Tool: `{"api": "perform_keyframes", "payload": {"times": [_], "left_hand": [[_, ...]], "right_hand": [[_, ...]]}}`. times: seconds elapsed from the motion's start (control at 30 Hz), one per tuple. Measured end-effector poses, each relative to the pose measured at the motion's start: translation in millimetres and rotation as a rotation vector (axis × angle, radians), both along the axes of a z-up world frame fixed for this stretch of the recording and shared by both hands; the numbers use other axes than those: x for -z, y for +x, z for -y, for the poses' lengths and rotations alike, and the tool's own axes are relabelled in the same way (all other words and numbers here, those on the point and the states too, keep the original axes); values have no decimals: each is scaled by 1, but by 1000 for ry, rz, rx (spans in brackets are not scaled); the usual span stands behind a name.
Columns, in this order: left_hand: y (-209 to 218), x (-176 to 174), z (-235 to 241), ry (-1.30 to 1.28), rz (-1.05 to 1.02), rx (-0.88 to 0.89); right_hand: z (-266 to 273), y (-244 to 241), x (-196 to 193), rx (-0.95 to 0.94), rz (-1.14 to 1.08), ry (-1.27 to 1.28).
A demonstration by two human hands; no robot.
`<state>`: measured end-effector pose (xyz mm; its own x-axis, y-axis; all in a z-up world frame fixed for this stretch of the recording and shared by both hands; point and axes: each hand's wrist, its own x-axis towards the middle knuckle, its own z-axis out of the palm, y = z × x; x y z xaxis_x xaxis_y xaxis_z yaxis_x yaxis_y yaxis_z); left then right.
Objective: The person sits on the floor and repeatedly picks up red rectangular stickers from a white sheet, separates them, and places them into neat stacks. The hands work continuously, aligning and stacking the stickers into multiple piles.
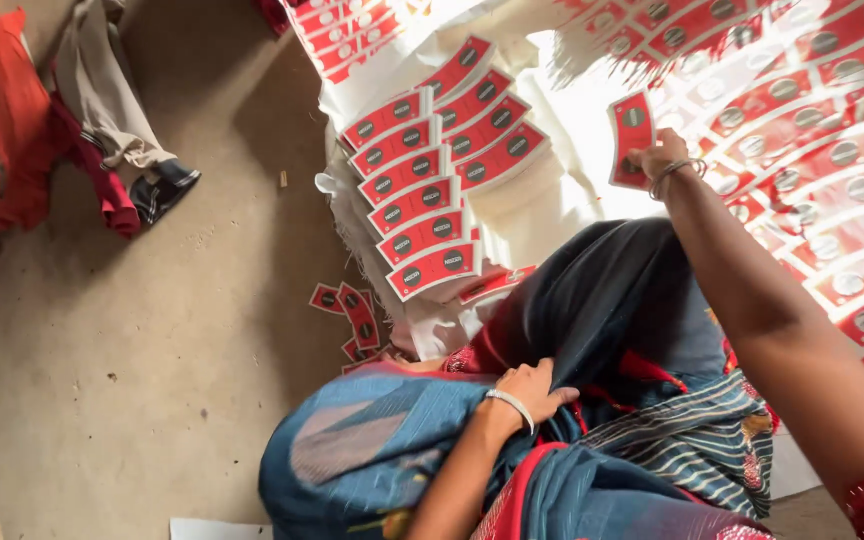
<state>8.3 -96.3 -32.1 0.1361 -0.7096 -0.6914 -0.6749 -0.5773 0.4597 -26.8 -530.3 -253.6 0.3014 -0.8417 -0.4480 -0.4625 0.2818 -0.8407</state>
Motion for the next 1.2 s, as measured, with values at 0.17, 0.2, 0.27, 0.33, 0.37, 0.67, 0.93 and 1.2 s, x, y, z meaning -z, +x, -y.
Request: {"api": "perform_keyframes", "payload": {"times": [0.17, 0.2, 0.27, 0.33, 0.37, 0.67, 0.93, 1.2], "left_hand": [[16, 37, 10, -12, -33, 81], [17, 42, 10, -33, -30, 91], [32, 50, 11, -313, -6, 55], [58, 53, 10, -639, -63, -157], [80, 54, 7, -816, -144, -355], [274, 132, -14, -929, -877, -1519], [256, 153, -17, -828, -434, -1552], [224, 100, -15, -1003, -120, -1256]], "right_hand": [[-5, 23, 25, 182, 46, 217], [-2, 22, 22, 70, -99, 160], [2, 18, 19, -157, -387, 44], [8, 18, 14, -157, -511, -160], [5, 16, 12, -148, -576, -259], [-249, 46, -85, -427, 223, -81], [-325, 97, -166, -165, 281, 146], [-293, 176, -125, 381, 652, 291]]}}
